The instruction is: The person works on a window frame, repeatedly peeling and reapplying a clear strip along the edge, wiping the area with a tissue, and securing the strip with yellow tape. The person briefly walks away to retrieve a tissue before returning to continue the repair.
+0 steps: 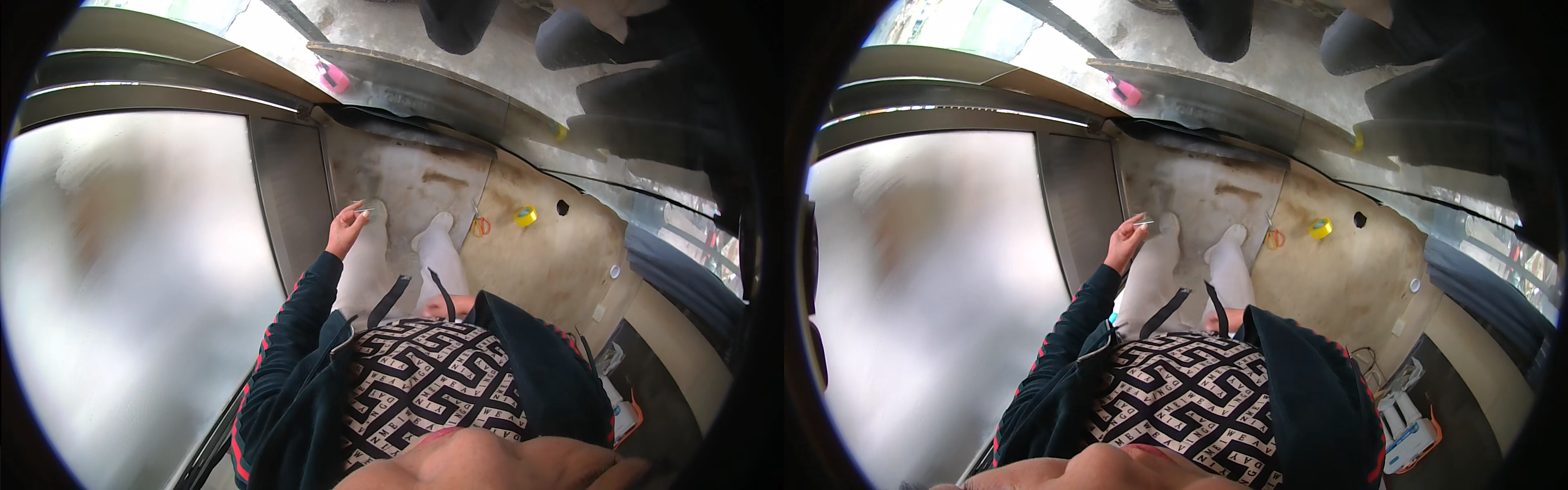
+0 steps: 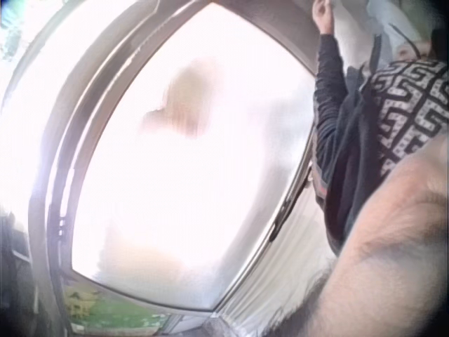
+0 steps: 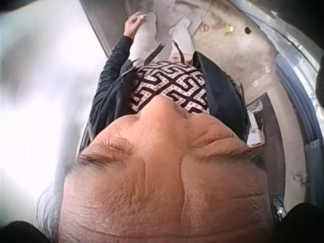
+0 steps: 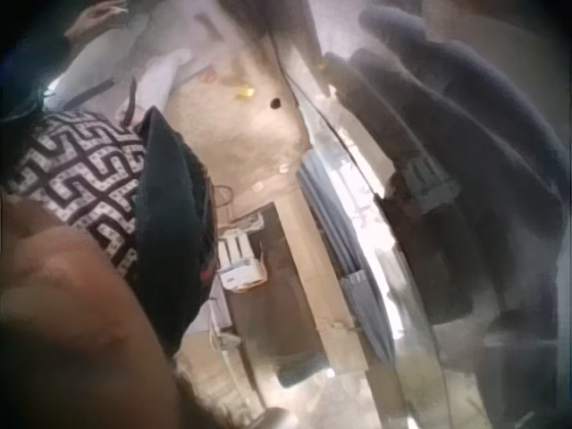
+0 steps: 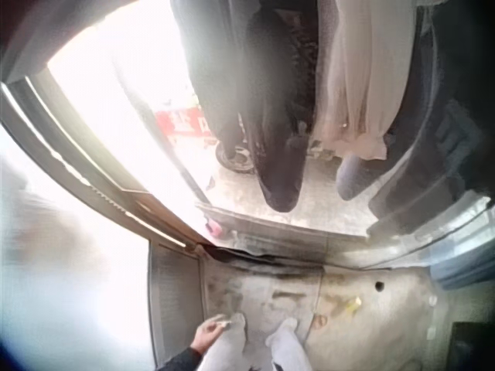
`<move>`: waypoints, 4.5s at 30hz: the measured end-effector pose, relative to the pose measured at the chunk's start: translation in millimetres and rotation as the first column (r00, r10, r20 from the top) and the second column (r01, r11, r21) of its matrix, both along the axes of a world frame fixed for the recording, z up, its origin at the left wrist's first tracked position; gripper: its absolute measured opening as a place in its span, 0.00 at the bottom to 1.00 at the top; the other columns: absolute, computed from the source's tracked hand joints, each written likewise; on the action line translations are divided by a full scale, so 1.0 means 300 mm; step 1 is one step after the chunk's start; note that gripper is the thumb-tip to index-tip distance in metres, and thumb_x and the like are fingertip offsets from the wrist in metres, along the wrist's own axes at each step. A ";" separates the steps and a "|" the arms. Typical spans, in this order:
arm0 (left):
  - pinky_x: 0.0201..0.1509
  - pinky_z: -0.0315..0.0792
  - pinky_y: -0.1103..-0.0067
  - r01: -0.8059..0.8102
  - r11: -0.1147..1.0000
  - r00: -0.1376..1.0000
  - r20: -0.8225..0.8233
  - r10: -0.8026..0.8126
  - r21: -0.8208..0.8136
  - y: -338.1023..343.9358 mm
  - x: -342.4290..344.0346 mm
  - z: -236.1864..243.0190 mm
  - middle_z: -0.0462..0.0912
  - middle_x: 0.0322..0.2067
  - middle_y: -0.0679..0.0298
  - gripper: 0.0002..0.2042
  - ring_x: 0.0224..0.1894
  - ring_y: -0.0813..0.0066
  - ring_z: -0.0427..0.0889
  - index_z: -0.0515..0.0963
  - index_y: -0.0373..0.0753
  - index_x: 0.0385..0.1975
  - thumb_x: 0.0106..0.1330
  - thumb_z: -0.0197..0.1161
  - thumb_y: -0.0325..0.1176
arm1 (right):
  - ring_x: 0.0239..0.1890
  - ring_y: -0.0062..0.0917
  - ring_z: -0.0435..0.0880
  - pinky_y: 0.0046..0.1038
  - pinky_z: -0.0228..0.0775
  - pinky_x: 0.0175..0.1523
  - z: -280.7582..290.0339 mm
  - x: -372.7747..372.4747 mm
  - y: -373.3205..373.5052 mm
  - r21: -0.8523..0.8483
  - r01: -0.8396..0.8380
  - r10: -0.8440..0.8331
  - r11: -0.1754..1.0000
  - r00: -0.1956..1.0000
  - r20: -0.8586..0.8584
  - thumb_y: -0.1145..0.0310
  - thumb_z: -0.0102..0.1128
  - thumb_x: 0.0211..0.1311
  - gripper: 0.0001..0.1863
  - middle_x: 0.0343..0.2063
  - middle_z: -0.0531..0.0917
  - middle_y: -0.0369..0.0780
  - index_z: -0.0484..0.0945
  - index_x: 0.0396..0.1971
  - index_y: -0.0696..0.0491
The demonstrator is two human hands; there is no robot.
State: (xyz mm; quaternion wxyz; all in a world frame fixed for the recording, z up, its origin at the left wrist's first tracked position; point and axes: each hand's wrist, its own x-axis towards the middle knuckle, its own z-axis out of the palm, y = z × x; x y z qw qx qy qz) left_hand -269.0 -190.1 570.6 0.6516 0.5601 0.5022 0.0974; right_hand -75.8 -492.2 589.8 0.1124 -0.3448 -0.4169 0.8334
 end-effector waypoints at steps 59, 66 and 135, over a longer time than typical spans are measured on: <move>0.75 0.53 0.64 -0.002 0.989 0.817 0.571 -0.084 0.148 0.610 0.462 -0.807 0.58 0.73 0.52 0.16 0.74 0.58 0.58 0.74 0.44 0.31 0.76 0.48 0.48 | 0.34 0.41 0.82 0.38 0.74 0.40 -1.930 0.422 1.451 0.925 0.257 -0.747 -0.279 -0.663 -0.041 0.71 0.74 0.46 0.09 0.30 0.82 0.40 0.80 0.25 0.51; 0.73 0.57 0.67 0.078 0.996 0.723 0.686 -0.082 0.037 0.583 0.531 -0.823 0.59 0.73 0.54 0.12 0.72 0.62 0.63 0.76 0.42 0.37 0.77 0.50 0.41 | 0.33 0.36 0.84 0.35 0.75 0.40 -1.849 0.599 1.206 0.870 0.241 -0.536 -0.429 -0.844 -0.030 0.70 0.75 0.51 0.14 0.30 0.83 0.42 0.77 0.33 0.54; 0.73 0.57 0.64 0.017 0.995 0.702 0.708 -0.083 0.100 0.661 0.479 -0.842 0.76 0.48 0.66 0.11 0.73 0.59 0.61 0.75 0.41 0.39 0.77 0.49 0.40 | 0.26 0.18 0.76 0.25 0.71 0.33 -1.645 0.467 1.434 0.672 0.256 -0.627 -0.695 -0.673 -0.392 0.74 0.74 0.56 0.11 0.26 0.80 0.36 0.77 0.30 0.57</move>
